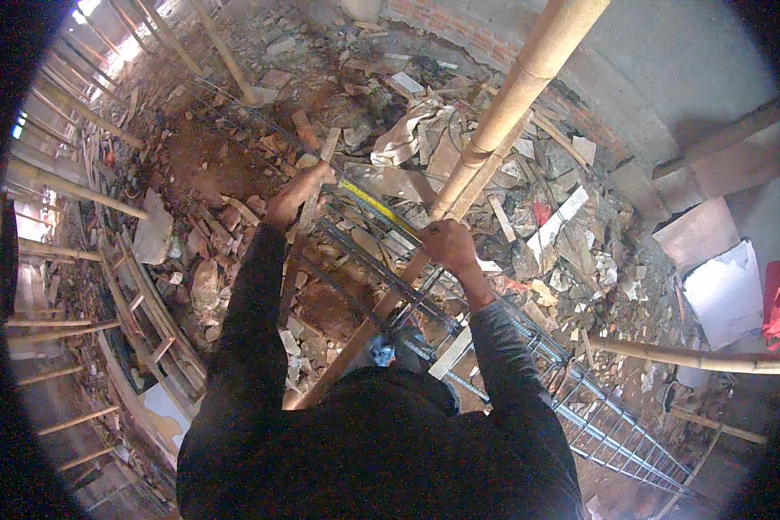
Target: The person assembles a rebar cage by tying intersecting steel bars with wire using pliers. They also measure sections of the cage with a tape measure and adjust wooden supports to maintain alignment.
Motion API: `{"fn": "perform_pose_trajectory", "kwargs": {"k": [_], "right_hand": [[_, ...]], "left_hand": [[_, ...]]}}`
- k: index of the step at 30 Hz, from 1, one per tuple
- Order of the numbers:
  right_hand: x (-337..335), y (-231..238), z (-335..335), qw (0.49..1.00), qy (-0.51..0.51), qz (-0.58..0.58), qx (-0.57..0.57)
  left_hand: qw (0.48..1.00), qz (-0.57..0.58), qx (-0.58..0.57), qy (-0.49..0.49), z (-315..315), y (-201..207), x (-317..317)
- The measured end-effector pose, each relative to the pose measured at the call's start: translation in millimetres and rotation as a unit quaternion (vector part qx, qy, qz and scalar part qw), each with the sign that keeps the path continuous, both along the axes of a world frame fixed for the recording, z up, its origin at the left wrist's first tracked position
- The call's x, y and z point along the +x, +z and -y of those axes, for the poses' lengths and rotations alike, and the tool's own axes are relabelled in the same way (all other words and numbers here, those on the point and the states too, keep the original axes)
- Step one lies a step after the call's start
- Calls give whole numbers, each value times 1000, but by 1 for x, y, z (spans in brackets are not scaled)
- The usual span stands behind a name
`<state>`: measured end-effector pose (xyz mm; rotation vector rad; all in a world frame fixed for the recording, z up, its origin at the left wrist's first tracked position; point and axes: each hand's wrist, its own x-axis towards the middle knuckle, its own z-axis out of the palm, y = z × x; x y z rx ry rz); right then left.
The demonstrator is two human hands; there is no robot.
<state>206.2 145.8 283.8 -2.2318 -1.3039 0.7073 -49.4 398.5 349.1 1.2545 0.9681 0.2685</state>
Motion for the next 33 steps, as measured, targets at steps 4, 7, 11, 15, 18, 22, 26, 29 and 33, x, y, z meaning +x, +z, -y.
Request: {"fn": "perform_pose_trajectory", "kwargs": {"k": [4, 7, 11, 15, 18, 22, 26, 29, 33], "right_hand": [[-2, -15, -5, 999, -4, 10, -32], [0, -17, -1, 999, 16, 39, -30], [-7, -3, 0, 997, -8, -8, -75], [-16, 16, 12, 994, -55, 44, -84], [-19, 23, 31, 991, -98, 61, -69], [-16, 21, 47, 986, -108, 63, -110], [-12, 18, 46, 982, -115, 76, -128], [-8, 20, 45, 980, -141, 47, -135], [-8, 16, 48, 986, -120, 25, -114]], "left_hand": [[998, -3, 53, -37, -2, -26, 3], [981, 11, 172, -87, -4, -51, 2], [965, 7, 249, -85, -7, -74, 2], [975, -10, 191, -116, -6, -67, 8], [959, -155, 214, -99, -5, -49, 10], [960, -139, 224, -97, 0, -38, 19], [956, -149, 222, -119, 5, -33, 26], [945, -171, 242, -137, 5, -27, 29], [939, -180, 261, -132, 6, -24, 28]]}}
